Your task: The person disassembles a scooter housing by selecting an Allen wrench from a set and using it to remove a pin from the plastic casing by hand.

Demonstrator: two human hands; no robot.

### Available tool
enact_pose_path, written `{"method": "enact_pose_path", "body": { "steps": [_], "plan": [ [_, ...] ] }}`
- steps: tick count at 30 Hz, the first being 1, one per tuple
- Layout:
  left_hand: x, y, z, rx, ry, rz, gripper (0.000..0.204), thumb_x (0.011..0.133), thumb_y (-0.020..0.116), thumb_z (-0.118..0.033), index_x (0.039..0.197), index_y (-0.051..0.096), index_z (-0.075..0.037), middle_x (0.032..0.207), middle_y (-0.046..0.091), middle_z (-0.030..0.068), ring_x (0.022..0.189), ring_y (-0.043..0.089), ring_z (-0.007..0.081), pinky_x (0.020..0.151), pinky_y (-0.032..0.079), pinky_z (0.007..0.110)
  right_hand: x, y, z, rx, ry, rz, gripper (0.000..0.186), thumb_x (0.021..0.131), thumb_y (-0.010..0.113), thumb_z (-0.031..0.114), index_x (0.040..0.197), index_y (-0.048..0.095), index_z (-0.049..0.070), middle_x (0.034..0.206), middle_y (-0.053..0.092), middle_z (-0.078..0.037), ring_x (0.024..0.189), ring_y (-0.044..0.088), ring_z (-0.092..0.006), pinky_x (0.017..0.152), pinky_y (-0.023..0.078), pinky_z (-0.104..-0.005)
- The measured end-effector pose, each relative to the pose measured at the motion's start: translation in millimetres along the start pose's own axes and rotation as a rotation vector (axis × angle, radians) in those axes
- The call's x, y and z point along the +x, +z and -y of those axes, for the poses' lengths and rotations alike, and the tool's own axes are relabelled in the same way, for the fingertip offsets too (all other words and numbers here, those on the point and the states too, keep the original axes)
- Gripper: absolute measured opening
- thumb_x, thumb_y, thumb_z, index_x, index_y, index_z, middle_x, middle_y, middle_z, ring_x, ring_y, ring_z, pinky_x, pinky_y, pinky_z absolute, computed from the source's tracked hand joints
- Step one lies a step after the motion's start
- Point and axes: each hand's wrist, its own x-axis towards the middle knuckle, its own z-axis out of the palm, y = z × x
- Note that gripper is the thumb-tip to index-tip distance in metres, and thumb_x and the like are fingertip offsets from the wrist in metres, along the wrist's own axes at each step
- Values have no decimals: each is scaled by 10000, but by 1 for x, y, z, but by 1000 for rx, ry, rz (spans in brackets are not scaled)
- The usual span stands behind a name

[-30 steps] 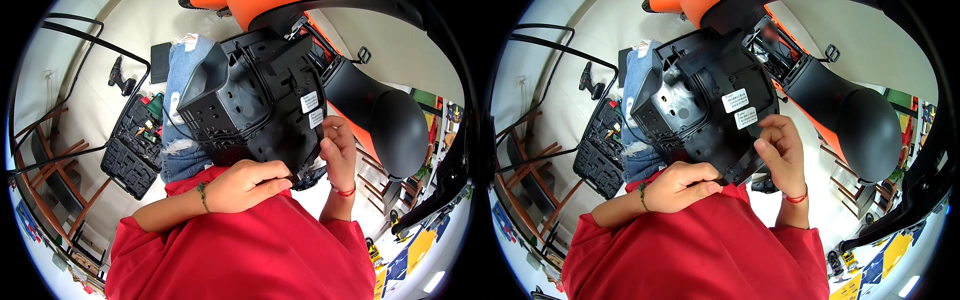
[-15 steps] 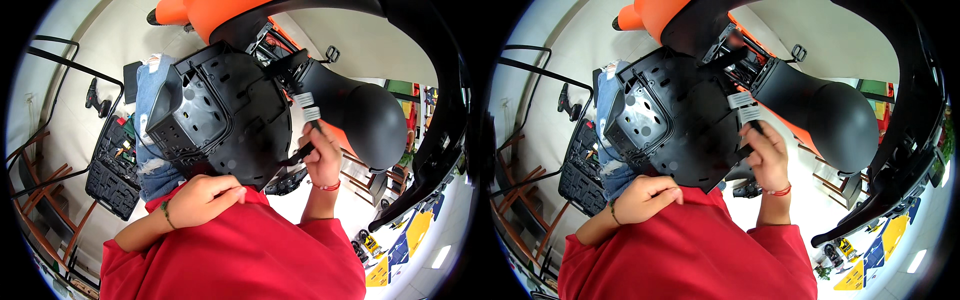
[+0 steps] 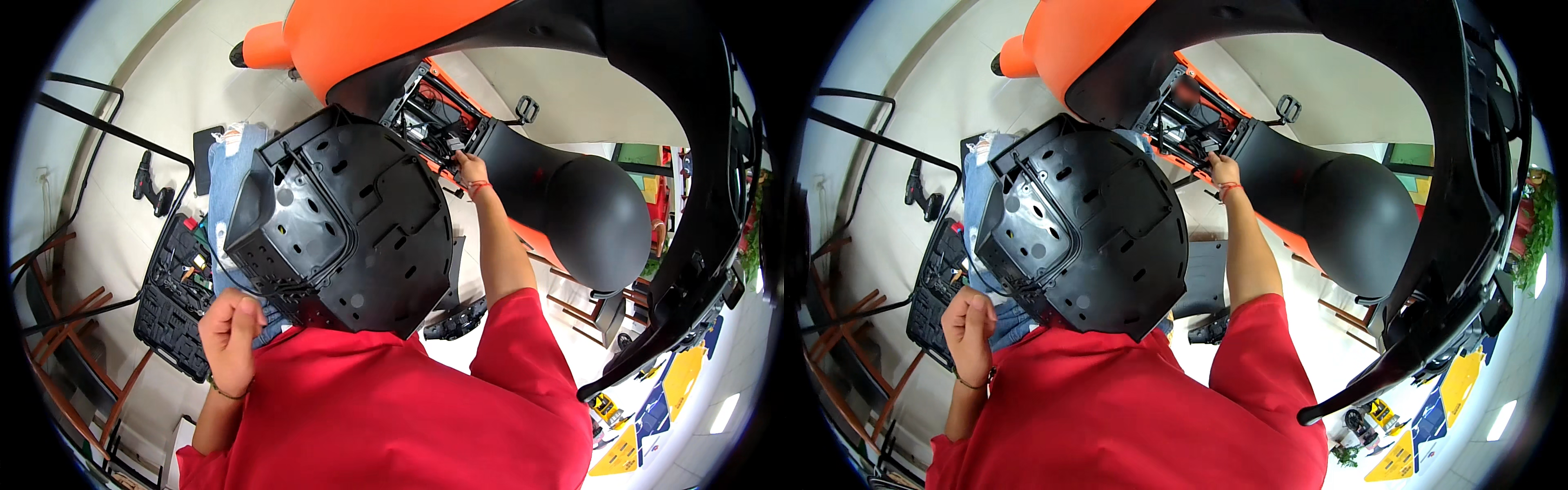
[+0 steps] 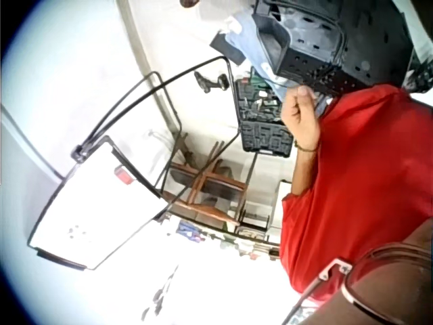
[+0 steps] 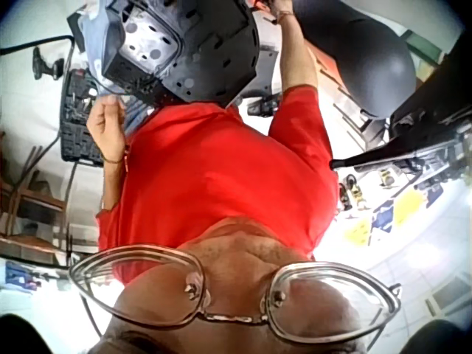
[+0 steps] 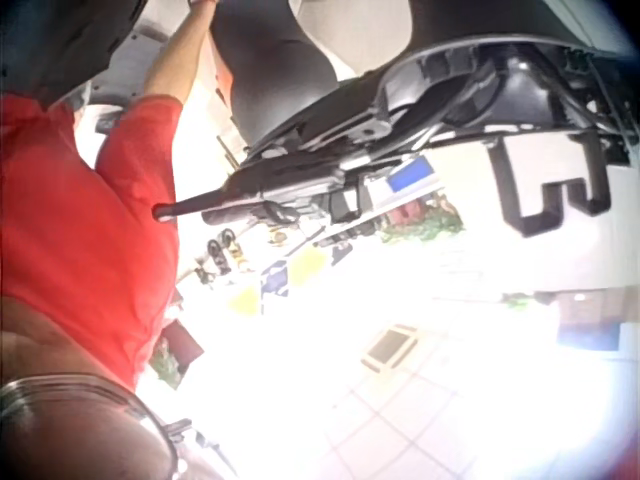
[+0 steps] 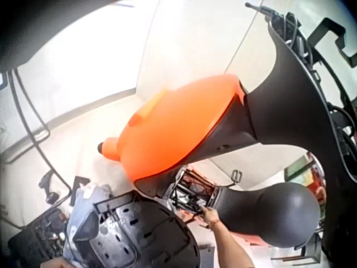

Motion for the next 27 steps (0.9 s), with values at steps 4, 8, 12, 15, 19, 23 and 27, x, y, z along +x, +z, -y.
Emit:
{"method": "enact_pose_path", "body": {
  "steps": [4,8,12,15,19,23,27],
  "plan": [
    [6,-12,6,-29,-18,-101,296,1005,484,-184,749,532,-44,641,487,-42,523,322,7,478,232,196,19,24,6,208,29,27,292,944,585,368,822,624,105,550,421,54,370,305,-75,339,204,-259],
    [17,-3,0,143,25,-38,253,989,498,-128,770,565,-23,669,513,-39,568,361,15,514,279,201,58,12,-48,191,175,-143,329,930,604,339,708,574,98,505,441,16,343,334,-112,340,238,-292],
    [17,-2,8,166,5,-66,246,984,500,-115,770,567,-12,695,543,-22,602,397,27,545,313,210,62,21,-65,201,310,-151,384,916,625,317,617,503,111,466,440,-20,332,350,-149,347,243,-318],
    [13,-1,7,165,-15,-122,248,984,500,-112,765,560,-11,712,567,-12,633,422,38,571,333,213,54,31,-40,339,384,-185,401,939,614,320,616,469,131,424,319,40,322,217,-106,355,143,-287],
    [19,-4,5,121,-45,-148,272,991,510,-152,753,550,-28,670,486,-50,593,339,14,532,261,207,45,35,-27,384,349,-198,351,917,643,302,651,546,95,425,373,18,314,290,-119,343,192,-293],
    [27,-9,12,116,-51,-181,279,986,518,-156,741,536,-26,654,451,-45,584,333,29,526,255,217,34,40,-24,342,283,-315,321,902,637,275,660,560,78,441,383,16,312,294,-123,339,192,-288],
    [51,-31,28,476,167,-234,256,967,505,-100,732,510,1,675,480,23,618,408,80,559,320,244,11,36,-23,382,204,-235,277,890,628,229,667,532,97,502,411,32,343,300,-102,350,177,-267]
  ]
}}
